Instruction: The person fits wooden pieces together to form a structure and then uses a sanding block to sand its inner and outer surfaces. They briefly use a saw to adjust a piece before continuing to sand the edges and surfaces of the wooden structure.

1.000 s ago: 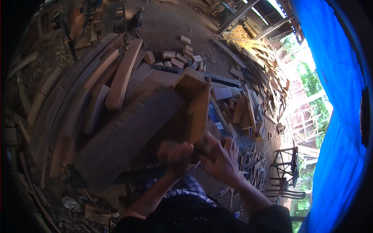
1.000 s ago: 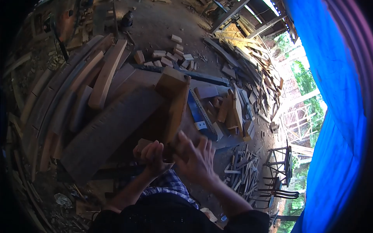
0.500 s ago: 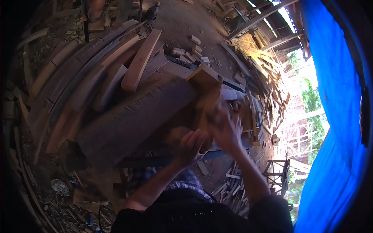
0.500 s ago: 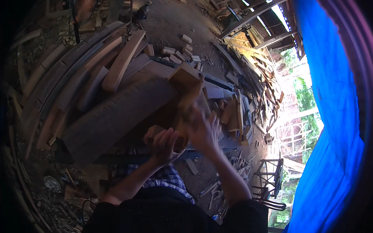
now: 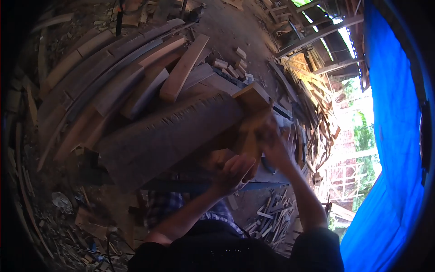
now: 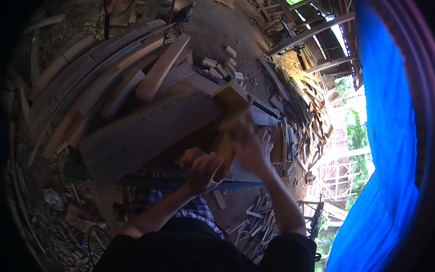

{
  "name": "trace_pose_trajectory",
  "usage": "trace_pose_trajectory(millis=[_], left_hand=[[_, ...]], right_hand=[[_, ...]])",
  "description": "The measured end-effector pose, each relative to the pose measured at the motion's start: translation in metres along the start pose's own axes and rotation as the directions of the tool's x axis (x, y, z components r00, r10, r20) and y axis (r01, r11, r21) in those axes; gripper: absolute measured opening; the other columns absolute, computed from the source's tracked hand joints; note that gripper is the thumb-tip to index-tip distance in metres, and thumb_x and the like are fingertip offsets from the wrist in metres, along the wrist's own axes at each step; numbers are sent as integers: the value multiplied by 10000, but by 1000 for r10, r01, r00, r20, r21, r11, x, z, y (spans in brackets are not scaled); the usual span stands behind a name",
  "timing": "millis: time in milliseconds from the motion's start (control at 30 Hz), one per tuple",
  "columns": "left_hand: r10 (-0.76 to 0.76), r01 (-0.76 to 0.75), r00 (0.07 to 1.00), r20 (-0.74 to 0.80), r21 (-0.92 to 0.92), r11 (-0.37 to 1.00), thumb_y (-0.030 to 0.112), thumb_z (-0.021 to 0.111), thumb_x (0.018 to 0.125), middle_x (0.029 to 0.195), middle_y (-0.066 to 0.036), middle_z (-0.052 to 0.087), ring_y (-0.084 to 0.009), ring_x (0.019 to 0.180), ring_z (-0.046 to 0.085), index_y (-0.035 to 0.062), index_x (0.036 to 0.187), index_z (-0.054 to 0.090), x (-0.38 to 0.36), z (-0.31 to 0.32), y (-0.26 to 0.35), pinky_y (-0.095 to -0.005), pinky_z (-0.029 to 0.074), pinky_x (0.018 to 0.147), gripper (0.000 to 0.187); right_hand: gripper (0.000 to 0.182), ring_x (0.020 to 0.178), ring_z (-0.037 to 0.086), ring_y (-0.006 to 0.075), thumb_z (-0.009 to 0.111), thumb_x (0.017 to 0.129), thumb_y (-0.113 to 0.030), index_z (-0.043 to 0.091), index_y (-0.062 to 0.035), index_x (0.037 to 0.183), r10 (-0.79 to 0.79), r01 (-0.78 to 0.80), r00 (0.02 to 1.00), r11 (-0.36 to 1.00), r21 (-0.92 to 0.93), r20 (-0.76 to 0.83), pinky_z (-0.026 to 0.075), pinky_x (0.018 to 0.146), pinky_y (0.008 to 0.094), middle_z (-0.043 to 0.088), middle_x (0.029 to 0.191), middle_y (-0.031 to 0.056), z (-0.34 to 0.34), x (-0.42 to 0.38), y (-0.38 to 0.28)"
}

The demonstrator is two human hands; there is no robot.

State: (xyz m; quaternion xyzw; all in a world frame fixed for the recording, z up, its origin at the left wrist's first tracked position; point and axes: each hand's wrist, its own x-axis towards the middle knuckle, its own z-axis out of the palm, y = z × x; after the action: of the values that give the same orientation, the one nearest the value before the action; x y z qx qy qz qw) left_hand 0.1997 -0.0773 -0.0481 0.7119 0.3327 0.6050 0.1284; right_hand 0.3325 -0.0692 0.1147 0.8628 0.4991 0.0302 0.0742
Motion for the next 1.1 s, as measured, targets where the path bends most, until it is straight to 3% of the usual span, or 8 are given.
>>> trace_pose_trajectory(millis=[467,600,633,700,800,933,1033,1100], left_hand=[[43,-43,998,51,5,999,412,701,868,1287,-50,541,-212,1181,525,168,1327,551,-22,12,0,-445,370,1062,541],[-59,317,730,681,-261,912,255,520,940,1375,-142,511,-255,1300,496,75,1440,473,-66,60,-8,-403,373,1133,533],[-116,288,747,655,-162,944,255,520,940,1375,-142,511,-255,1300,496,75,1440,473,-59,55,-24,-403,373,1133,533],[99,-95,984,149,-32,995,384,664,840,1393,-64,506,-178,1262,483,152,1408,519,-27,33,-4,-444,317,1085,630],[22,-22,1000,1,-131,991,331,692,812,1467,-71,463,-196,1292,455,87,1486,421,-9,10,3,-430,285,1073,766],[16,-20,989,-145,-28,999,415,704,804,1409,-7,508,-134,1244,480,208,1435,519,-1,13,0,-531,223,1074,690],[76,-71,996,-47,106,992,419,709,774,1414,-2,507,-134,1253,478,214,1439,518,-12,19,-5,-540,210,1073,721],[49,-48,999,-22,40,998,420,707,766,1417,-2,505,-134,1261,473,216,1437,523,-12,16,-1,-538,208,1075,725]], right_hand=[[649,1357,337,545,618,886,-528,424,-359,1482,-75,92,977,993,-78,201,248,1091,700,293,1547,264,-15,3,-7],[755,1416,278,454,754,794,-477,475,-241,1455,-246,256,931,967,0,270,171,1144,641,398,1508,204,-30,-23,-1],[743,1381,354,398,766,787,-371,470,-240,1456,-147,172,961,981,-87,235,172,1173,588,438,1477,191,-23,-1,8],[898,1265,490,416,806,662,-313,414,-256,1468,-264,181,964,713,677,20,365,1083,545,576,1262,212,35,74,73],[873,1254,487,462,806,685,-281,415,-231,1463,-178,180,978,484,856,-105,386,1057,575,544,1292,253,64,83,83],[750,1363,458,331,730,758,-127,447,-164,1451,-394,384,909,918,-97,-136,382,1104,461,441,1487,194,15,-38,27],[743,1349,475,336,718,784,-125,420,-123,1465,-312,308,948,949,-70,-60,374,1107,454,481,1462,193,-18,-65,-2],[884,1216,464,549,772,753,-286,338,-239,1521,-205,213,977,923,321,-58,397,1000,612,441,1358,359,47,14,57]])
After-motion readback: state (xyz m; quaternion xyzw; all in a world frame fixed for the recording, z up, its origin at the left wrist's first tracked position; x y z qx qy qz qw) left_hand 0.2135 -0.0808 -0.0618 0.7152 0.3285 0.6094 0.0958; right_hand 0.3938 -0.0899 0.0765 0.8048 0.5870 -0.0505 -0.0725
